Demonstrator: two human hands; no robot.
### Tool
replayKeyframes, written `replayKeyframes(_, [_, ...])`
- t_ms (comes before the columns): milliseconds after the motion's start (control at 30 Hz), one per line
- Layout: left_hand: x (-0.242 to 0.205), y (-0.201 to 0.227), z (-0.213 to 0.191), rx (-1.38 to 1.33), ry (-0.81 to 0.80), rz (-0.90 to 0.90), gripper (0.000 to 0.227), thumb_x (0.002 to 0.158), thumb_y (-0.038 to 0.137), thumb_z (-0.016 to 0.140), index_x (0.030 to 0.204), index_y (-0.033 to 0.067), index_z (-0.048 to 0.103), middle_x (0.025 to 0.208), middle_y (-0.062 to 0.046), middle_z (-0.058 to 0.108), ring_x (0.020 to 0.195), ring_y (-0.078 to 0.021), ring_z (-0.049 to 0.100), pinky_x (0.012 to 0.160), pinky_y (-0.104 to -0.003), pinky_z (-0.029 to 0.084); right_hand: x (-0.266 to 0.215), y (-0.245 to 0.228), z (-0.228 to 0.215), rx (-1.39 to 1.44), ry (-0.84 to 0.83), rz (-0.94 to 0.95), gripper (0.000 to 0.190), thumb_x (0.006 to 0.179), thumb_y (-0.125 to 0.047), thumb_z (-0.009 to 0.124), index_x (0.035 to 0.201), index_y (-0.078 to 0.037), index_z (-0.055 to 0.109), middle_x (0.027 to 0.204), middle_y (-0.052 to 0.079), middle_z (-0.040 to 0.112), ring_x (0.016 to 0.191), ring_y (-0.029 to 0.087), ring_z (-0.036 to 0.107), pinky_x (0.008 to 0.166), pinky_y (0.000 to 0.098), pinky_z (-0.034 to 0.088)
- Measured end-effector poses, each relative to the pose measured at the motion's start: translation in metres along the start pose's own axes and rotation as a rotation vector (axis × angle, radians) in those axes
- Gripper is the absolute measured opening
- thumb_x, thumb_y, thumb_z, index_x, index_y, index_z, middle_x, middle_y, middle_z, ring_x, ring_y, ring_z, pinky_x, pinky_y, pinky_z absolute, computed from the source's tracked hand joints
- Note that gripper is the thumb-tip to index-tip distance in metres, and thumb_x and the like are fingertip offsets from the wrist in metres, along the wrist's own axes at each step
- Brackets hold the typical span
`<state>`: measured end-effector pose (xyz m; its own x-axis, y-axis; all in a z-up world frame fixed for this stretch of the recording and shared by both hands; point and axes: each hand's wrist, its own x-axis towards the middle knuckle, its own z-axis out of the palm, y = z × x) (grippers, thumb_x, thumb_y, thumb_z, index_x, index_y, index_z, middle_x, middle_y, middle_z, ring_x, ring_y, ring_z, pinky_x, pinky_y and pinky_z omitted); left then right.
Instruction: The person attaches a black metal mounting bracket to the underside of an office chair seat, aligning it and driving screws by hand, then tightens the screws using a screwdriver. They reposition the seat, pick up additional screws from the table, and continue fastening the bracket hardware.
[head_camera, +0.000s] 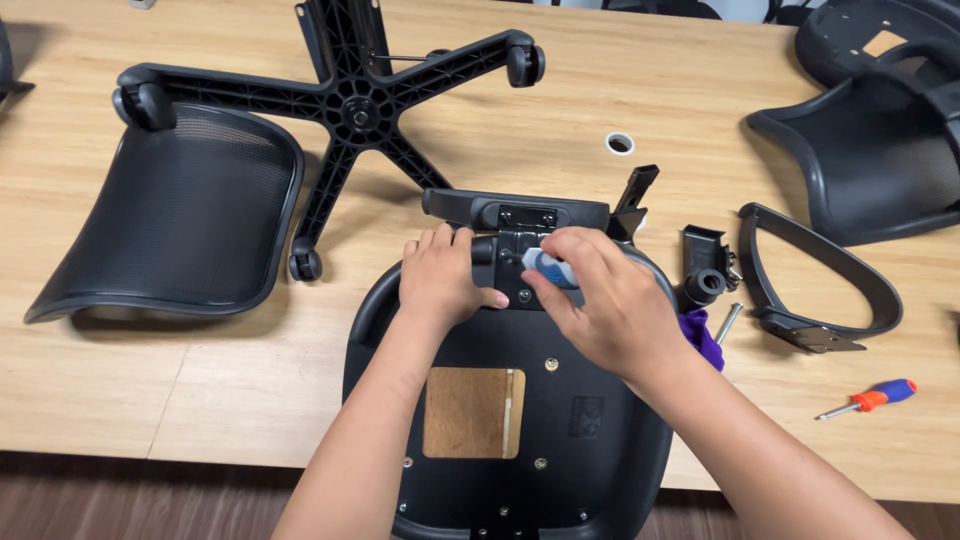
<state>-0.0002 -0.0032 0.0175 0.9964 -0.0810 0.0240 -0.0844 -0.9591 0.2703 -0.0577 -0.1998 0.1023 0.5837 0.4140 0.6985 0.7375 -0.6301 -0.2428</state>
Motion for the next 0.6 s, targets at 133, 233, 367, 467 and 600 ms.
replayKeyframes(133, [-0.004,0.003,-0.002,-0.015,-0.059,-0.023,0.096,0.051,0.062,0.094,0.123,0.0079,0.061,0.116,-0.010,0.061,0.118,-0.0274,0.053,0.102,-0.041,0.039,-0.001,-0.003,0.002,-0.012,-0.016,0.050,0.033,0.093,-0.015,0.081,0.114,-0.003,0.059,0.103,0.012,0.069,0.084,0.028,0.072,0.069,0.0365,0.059])
replayKeyframes(233, [-0.003,0.004,0.001,-0.018,-0.019,-0.016,0.094,0.050,0.060,0.095,0.121,0.0079,0.062,0.116,-0.009,0.061,0.117,-0.0276,0.054,0.102,-0.041,0.039,0.003,-0.011,0.003,-0.061,-0.060,0.166,0.032,0.093,-0.019,0.080,0.112,-0.003,0.060,0.099,0.012,0.069,0.080,0.028,0.072,0.065,0.0371,0.057])
replayKeyframes(367, [-0.007,0.003,0.006,-0.029,0.058,0.011,0.093,0.048,0.059,0.095,0.119,0.0084,0.063,0.114,-0.009,0.062,0.117,-0.0273,0.055,0.101,-0.041,0.040,0.010,-0.015,0.003,-0.065,-0.037,0.176,0.033,0.094,-0.021,0.080,0.113,-0.003,0.060,0.097,0.013,0.069,0.079,0.029,0.072,0.064,0.0380,0.057])
replayKeyframes(467, [-0.006,0.003,0.002,-0.037,0.050,0.004,0.092,0.049,0.059,0.095,0.120,0.0092,0.063,0.116,-0.008,0.062,0.118,-0.0266,0.055,0.102,-0.041,0.040,0.010,-0.010,-0.002,-0.038,-0.040,0.110,0.035,0.091,-0.020,0.081,0.113,-0.002,0.060,0.098,0.013,0.070,0.079,0.029,0.072,0.064,0.0376,0.057])
replayKeyframes(600, [-0.003,0.007,-0.004,-0.018,-0.070,-0.045,0.094,0.051,0.060,0.095,0.124,0.0094,0.061,0.119,-0.008,0.060,0.120,-0.0258,0.052,0.104,-0.040,0.037,-0.002,0.011,-0.012,-0.030,0.144,-0.021,0.030,0.093,-0.010,0.079,0.112,-0.006,0.056,0.101,0.011,0.071,0.087,0.026,0.073,0.074,0.0359,0.059])
